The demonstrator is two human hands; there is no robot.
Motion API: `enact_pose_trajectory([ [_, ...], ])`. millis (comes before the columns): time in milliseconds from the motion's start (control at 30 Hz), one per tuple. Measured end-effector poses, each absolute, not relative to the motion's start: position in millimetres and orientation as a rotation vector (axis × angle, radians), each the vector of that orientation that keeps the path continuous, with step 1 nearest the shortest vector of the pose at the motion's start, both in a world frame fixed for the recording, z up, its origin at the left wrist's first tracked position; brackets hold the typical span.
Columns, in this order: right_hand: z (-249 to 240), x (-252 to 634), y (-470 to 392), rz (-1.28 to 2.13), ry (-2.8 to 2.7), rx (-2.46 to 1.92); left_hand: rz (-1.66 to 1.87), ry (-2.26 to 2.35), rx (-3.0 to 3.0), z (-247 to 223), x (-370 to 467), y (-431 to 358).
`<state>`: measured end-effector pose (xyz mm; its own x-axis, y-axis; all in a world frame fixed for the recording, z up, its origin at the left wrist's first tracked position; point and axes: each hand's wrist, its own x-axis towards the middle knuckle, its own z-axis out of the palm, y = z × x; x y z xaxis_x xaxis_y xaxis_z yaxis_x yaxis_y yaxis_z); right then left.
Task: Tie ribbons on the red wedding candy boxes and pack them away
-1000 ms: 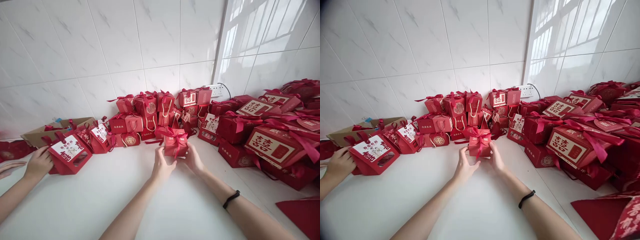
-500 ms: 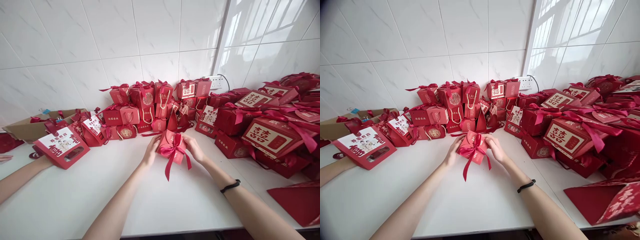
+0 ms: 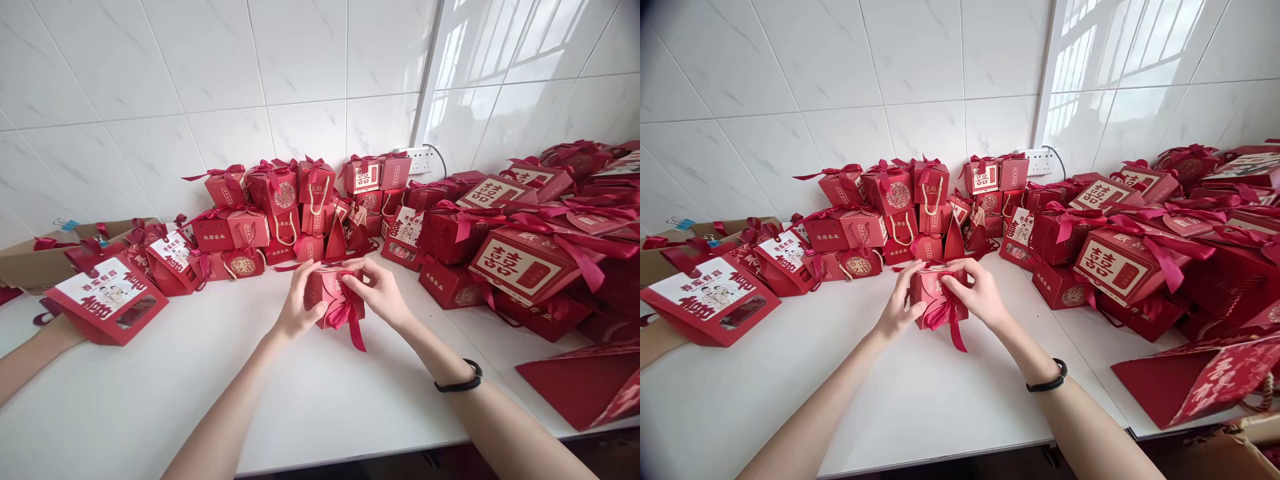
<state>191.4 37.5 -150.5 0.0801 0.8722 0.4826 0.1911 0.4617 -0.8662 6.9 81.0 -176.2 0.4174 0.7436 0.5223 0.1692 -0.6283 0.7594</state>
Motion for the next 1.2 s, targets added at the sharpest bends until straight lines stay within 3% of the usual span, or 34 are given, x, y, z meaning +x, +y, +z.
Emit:
enact_pose_trajectory([
  [167,-153.1,192.6,44.9,0.906,-1.226,-1.025,1.322,0.894,1.809,-176.4,5.2,88.4],
  [333,-153.4,190.0,44.6,0.868,-1.287,-1.104,1.401,0.990,1.634,-177.2,4.6,89.3],
  [533,-158.9,189.7,47.8,0.887,-1.234,-1.083,1.180,0.783,1.741,-181.4,3.2,85.1],
  [767,-160.4,193.1,51.3,0.909,-1.204,-1.029,1.362,0.902,1.903,-176.0,8.1,84.2],
  [1200,-143.9,193.8,29.0,0.209,-1.687,-1.219,1.613,1.168,1.856,-166.4,11.5,78.5],
])
